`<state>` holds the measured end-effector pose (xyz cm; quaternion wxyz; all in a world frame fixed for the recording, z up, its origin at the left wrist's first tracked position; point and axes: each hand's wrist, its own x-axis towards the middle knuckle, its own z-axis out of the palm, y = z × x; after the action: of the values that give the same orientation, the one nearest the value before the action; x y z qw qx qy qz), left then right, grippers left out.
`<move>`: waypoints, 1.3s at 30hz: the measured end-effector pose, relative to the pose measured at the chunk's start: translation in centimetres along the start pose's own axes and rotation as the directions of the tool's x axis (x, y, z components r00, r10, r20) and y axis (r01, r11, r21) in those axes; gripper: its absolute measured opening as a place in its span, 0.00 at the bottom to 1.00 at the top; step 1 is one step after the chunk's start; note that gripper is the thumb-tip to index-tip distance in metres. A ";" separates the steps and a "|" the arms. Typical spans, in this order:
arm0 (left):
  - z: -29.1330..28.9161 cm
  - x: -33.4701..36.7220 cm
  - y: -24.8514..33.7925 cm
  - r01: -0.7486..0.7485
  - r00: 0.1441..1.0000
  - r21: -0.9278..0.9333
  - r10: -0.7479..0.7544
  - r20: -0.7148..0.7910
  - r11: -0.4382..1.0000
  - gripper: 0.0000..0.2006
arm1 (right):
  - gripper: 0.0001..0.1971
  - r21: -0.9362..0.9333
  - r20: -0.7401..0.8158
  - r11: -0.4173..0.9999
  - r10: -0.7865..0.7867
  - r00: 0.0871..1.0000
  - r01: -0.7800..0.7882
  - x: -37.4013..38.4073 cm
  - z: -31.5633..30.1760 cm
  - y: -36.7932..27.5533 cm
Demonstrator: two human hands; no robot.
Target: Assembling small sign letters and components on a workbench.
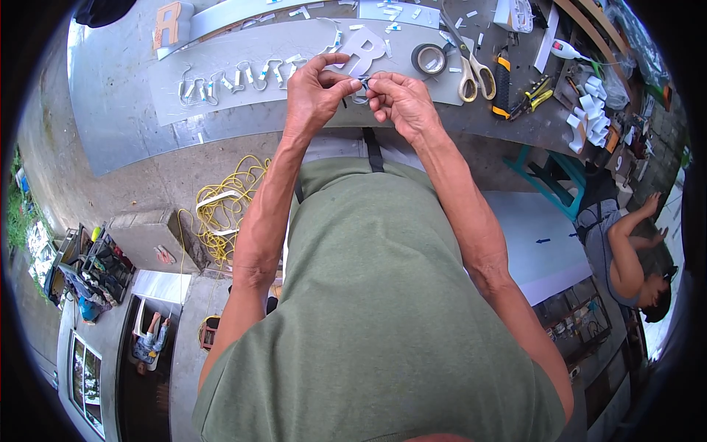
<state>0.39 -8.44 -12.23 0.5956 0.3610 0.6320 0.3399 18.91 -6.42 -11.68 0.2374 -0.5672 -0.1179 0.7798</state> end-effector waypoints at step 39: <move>-1.5 1.1 1.3 0.020 0.981 0.159 -0.050 0.189 0.987 0.12 | 0.05 0.018 0.200 0.998 -0.061 0.978 0.059 0.0 -0.9 -0.6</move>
<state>-1.04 -6.86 -11.54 0.6297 0.4266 0.6024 0.2421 19.86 -6.00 -11.75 0.2511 -0.4806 -0.1536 0.8261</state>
